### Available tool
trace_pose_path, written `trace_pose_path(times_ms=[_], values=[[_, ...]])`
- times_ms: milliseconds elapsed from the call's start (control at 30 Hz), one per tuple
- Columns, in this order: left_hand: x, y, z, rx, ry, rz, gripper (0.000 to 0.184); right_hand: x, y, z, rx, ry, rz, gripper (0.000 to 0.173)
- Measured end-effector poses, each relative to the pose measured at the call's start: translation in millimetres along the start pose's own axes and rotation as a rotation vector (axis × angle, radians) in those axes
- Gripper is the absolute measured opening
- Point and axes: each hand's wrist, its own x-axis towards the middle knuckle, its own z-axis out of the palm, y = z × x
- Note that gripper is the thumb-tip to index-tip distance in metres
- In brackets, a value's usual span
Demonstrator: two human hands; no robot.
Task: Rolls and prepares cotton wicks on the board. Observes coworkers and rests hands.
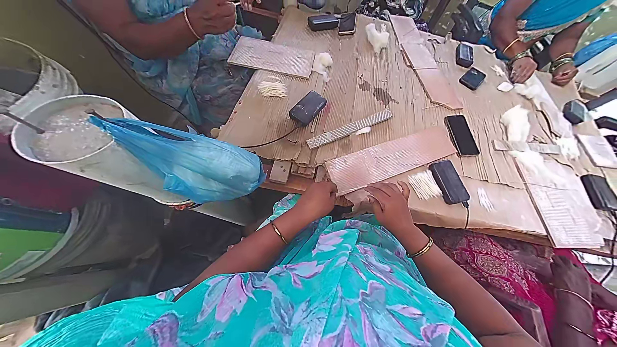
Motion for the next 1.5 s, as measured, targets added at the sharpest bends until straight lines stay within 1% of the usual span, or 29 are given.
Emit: trace_pose_path(times_ms=[100,333,500,600,667,700,800,900,967,1033,1133,1233,1333,1433,1500], values=[[-6.4,4.0,1.6,0.010,0.006,0.035,0.026,3.3,0.5,0.3,-0.042,0.010,-0.060,0.025],[-16.9,8.8,4.7,-0.014,-0.015,0.036,0.025,1.5,0.6,5.9,0.021,0.028,-0.143,0.019],[-15.7,10.0,8.3,-0.015,-0.058,0.060,0.028,-13.1,5.0,0.9,0.008,0.056,-0.106,0.017],[-17.8,13.0,4.9,-0.023,-0.066,0.073,0.028,-26.3,15.2,-8.6,-0.020,0.096,-0.082,0.018],[-18.3,13.0,1.2,-0.027,-0.064,0.072,0.028,-34.1,25.5,-15.8,-0.031,0.119,-0.027,0.019],[-18.1,11.6,0.4,-0.033,-0.052,0.071,0.027,-37.3,30.9,-19.8,-0.037,0.129,0.029,0.019],[-15.4,6.9,-1.0,-0.064,-0.018,0.061,0.026,-38.3,48.1,-30.6,-0.094,0.190,0.264,0.019],[-13.9,6.8,0.0,-0.087,-0.034,0.036,0.026,-31.0,64.8,-36.3,-0.207,0.226,0.480,0.021],[-13.7,7.3,1.8,-0.102,-0.057,0.025,0.027,-25.3,73.3,-37.0,-0.249,0.198,0.584,0.021],[-13.6,6.7,3.5,-0.102,-0.083,0.016,0.027,-20.7,79.4,-35.2,-0.279,0.134,0.661,0.022],[-13.7,4.4,4.3,-0.099,-0.089,0.015,0.027,-19.0,87.6,-32.4,-0.283,0.076,0.726,0.024],[-13.5,1.8,4.6,-0.106,-0.078,0.009,0.027,-20.2,90.2,-40.0,-0.252,0.092,0.771,0.026],[-11.2,1.4,6.0,-0.097,-0.103,-0.023,0.029,-25.8,95.4,-50.0,-0.232,0.127,0.801,0.028],[-8.1,0.2,8.4,-0.087,-0.125,-0.020,0.029,-36.6,100.9,-52.4,-0.221,0.175,0.743,0.025],[-7.1,-0.3,9.4,-0.087,-0.137,-0.024,0.029,-44.8,101.8,-50.0,-0.214,0.160,0.659,0.025]])
